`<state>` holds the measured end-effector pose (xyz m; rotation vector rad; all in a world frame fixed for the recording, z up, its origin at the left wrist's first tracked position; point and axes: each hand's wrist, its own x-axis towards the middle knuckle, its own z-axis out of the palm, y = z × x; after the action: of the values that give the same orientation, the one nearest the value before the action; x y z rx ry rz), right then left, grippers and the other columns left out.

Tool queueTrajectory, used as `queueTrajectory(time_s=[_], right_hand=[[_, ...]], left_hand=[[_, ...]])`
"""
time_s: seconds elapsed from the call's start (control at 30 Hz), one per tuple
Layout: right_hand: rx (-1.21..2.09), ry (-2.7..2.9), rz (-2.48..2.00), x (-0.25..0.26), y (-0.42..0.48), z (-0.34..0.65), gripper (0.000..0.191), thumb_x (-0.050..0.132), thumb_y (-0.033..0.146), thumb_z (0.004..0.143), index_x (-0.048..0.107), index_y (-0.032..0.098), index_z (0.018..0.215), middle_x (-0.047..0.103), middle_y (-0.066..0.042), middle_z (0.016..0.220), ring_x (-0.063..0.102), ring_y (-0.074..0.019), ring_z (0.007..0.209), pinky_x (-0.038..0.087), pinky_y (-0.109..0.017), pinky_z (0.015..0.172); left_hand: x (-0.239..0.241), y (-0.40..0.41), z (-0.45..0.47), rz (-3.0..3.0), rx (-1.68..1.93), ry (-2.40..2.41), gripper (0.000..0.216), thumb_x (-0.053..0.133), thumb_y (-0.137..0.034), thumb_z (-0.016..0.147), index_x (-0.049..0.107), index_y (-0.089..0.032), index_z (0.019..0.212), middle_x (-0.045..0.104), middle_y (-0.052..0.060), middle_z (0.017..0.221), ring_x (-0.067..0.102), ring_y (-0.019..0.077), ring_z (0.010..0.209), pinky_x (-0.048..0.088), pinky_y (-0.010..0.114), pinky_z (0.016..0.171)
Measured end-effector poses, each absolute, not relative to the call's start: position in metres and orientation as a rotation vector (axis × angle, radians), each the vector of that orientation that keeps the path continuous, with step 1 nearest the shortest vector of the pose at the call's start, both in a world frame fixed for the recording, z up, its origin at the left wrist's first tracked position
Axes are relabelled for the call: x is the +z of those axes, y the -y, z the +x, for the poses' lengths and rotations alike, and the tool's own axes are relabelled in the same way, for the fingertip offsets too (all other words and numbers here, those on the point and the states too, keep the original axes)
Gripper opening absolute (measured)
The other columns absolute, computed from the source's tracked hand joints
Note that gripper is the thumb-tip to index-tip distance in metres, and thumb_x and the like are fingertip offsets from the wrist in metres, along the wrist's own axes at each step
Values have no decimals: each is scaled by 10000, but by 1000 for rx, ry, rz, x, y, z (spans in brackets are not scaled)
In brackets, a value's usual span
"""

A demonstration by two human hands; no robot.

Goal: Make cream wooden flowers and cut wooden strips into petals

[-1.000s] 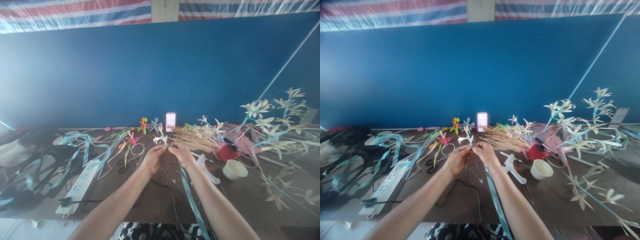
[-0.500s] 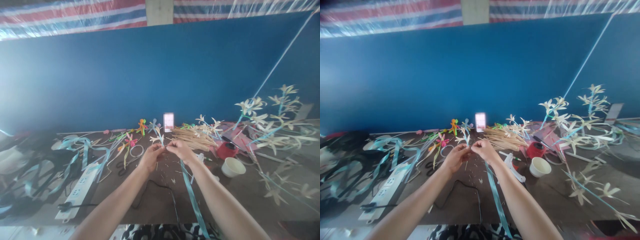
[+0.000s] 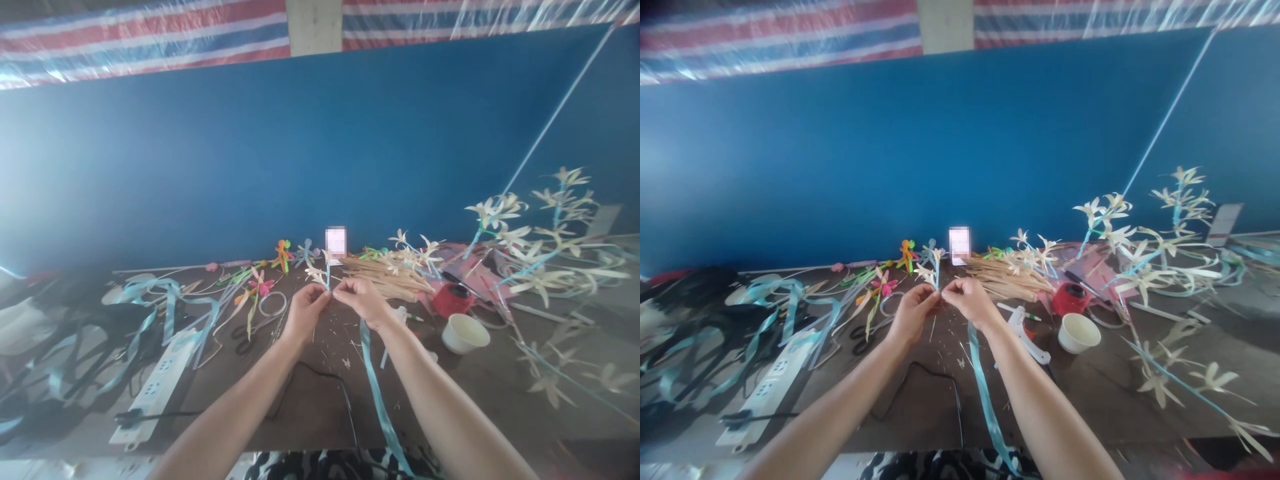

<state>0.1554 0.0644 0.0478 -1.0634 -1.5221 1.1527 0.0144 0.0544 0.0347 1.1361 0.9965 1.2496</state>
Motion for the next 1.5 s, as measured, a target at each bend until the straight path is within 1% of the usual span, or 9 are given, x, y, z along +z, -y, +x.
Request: queueTrajectory(time_s=[0.23,0.43,0.53,0.67,0.83,1.1,1.27,1.37,1.5], right_hand=[[1221,1447,-1021,49,-59,157,125,538,254,666,605,148,666,557,30,547,488,-100,523,354,-215,532],[897,1584,-1056,52,-54,155,137,496,214,680,608,139,707,606,-14,671,539,-140,658,389,-248,645],[832,1612,-1080,51,-54,154,142,481,207,680,605,140,700,612,-18,675,546,-144,665,391,-248,647],[825,1625,-1115,48,-55,154,142,480,204,670,603,141,702,598,0,627,525,-126,600,381,-223,580],[836,1600,-1148,46,-60,157,159,471,230,681,601,143,657,588,4,603,522,-123,587,373,-214,565],[769,1574,-1220,40,-65,158,155,474,234,668,590,146,613,577,-1,586,518,-134,586,358,-219,556],[849,1561,-1216,36,-64,155,171,474,252,681,602,149,632,584,-2,587,524,-136,587,368,-229,575],[920,1552,-1189,36,-65,155,166,494,257,666,612,142,687,601,-6,625,531,-136,602,378,-229,587],[894,1589,-1196,37,-66,159,164,508,243,646,616,141,716,595,-2,641,517,-130,603,369,-217,573]], left_hand=[[38,-53,19,1203,1310,-1000,179,628,-297,641,582,-143,719,560,-23,613,509,83,553,380,195,545],[34,-56,23,1242,1367,-1043,181,610,-306,660,566,-140,714,552,-18,600,483,75,530,365,188,528],[33,-58,24,1219,1383,-1047,183,617,-303,653,565,-140,716,547,-20,595,478,70,524,364,183,522],[32,-59,24,1109,1303,-974,179,620,-303,650,550,-146,698,526,-32,587,478,62,510,385,187,532],[29,-58,25,1109,1277,-945,181,612,-316,656,528,-165,709,524,-39,595,493,66,499,398,190,517],[24,-64,26,1178,1272,-1017,215,610,-340,642,533,-144,691,523,-24,565,511,94,497,429,222,515],[19,-70,20,1241,1265,-1088,194,611,-326,633,555,-146,682,542,-23,560,509,89,491,402,200,491],[22,-71,18,1237,1233,-1102,206,617,-335,623,558,-145,676,552,-19,563,523,98,506,389,194,478],[29,-71,18,1143,1171,-1082,228,643,-341,599,566,-144,682,561,-17,593,536,100,531,392,194,490]])
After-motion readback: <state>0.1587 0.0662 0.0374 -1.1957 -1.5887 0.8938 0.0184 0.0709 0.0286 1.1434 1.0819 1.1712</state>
